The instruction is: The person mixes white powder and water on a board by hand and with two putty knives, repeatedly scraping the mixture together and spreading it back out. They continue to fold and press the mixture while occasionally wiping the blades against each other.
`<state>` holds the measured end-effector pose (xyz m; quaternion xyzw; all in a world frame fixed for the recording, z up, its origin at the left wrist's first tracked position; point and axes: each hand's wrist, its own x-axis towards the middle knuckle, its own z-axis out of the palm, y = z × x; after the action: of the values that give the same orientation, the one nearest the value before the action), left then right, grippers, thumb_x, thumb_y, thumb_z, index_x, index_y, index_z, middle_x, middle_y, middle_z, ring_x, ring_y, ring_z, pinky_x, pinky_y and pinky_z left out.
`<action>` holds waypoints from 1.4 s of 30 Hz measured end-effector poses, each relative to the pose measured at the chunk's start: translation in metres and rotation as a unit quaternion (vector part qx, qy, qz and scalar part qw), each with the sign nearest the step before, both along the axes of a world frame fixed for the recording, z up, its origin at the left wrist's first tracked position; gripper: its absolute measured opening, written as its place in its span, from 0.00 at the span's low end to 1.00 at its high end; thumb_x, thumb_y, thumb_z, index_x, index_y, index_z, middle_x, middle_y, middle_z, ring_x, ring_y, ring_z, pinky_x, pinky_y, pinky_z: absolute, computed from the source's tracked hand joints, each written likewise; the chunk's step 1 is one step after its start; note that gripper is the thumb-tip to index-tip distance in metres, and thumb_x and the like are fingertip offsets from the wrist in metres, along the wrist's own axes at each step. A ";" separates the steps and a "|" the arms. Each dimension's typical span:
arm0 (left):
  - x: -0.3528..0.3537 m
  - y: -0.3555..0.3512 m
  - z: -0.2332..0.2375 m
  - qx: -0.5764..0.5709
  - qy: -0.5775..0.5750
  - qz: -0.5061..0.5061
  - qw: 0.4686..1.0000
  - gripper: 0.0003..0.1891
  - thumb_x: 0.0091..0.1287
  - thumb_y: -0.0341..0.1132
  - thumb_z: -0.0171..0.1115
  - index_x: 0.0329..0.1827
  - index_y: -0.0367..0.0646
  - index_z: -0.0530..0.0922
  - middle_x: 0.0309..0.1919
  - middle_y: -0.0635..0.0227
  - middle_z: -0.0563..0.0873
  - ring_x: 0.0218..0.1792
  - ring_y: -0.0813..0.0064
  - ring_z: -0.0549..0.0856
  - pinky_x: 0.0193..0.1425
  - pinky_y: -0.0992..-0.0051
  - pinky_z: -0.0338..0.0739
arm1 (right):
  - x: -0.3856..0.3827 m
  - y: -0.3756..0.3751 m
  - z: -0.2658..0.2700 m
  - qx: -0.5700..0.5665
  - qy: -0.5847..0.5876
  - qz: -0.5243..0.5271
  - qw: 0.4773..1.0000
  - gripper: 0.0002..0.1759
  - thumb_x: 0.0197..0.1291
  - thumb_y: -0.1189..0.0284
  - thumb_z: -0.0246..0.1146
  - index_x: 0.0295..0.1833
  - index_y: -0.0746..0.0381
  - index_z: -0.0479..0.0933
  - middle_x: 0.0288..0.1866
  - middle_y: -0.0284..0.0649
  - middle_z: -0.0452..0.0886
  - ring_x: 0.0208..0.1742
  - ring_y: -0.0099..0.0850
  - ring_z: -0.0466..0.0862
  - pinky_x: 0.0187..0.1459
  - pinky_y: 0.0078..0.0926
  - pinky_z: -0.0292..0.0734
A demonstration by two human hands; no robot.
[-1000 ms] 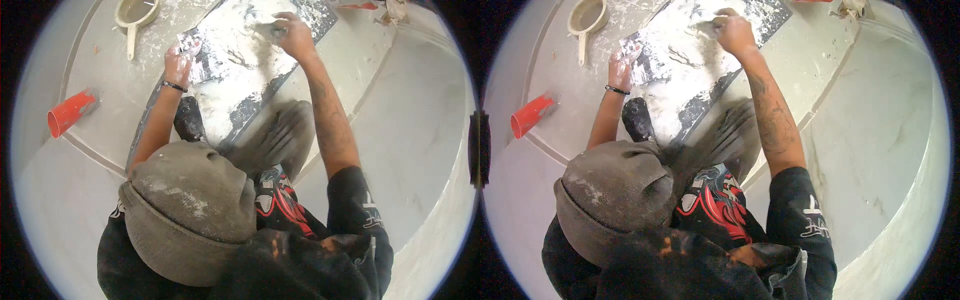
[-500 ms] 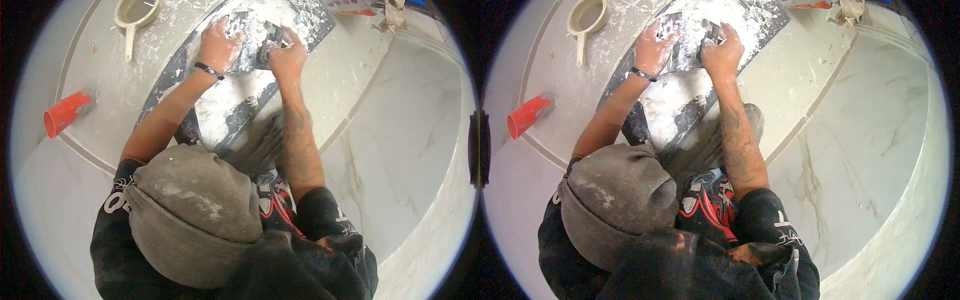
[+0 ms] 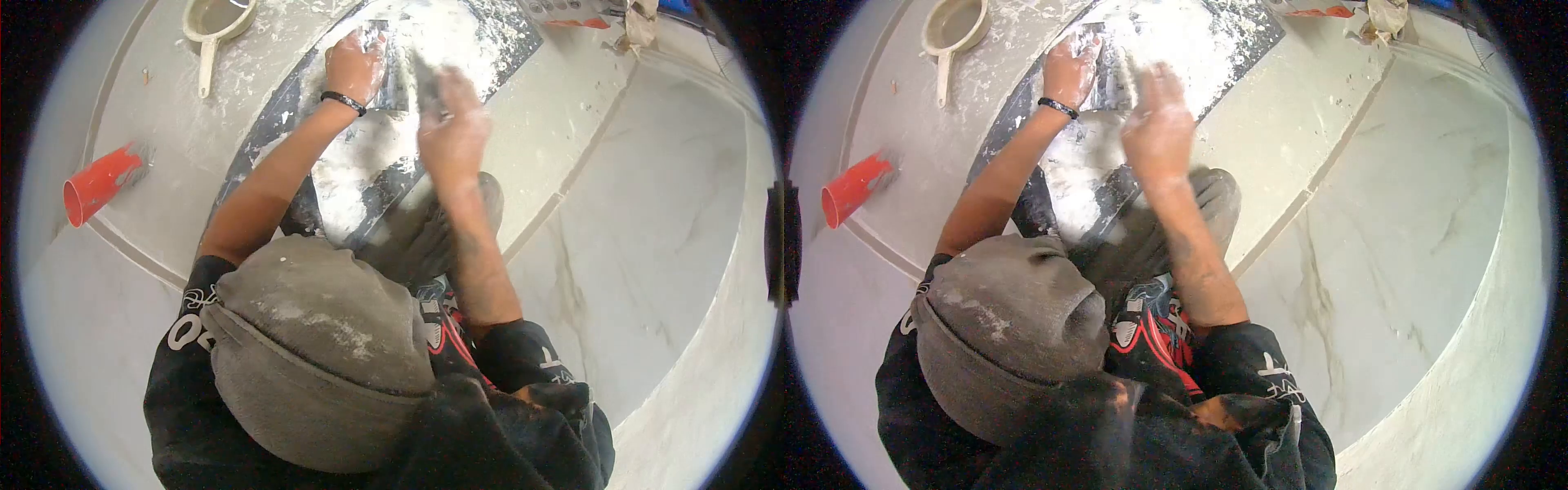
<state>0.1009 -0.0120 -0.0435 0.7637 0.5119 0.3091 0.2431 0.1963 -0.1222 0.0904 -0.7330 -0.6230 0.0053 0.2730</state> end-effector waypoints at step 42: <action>-0.002 -0.009 0.040 -0.042 -0.086 0.011 0.995 0.18 0.64 0.41 0.53 0.23 0.34 0.77 0.25 0.49 0.80 0.31 0.50 0.79 0.43 0.57 0.70 | -0.015 0.009 0.005 -0.038 0.099 -0.056 0.993 0.18 0.45 0.82 0.60 0.47 0.67 0.80 0.56 0.54 0.75 0.52 0.47 0.79 0.51 0.34 0.76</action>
<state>0.0987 -0.0207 -0.0035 0.7181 0.5096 0.3546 0.3146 0.1813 -0.1130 0.0950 -0.7728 -0.5500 0.0861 0.3047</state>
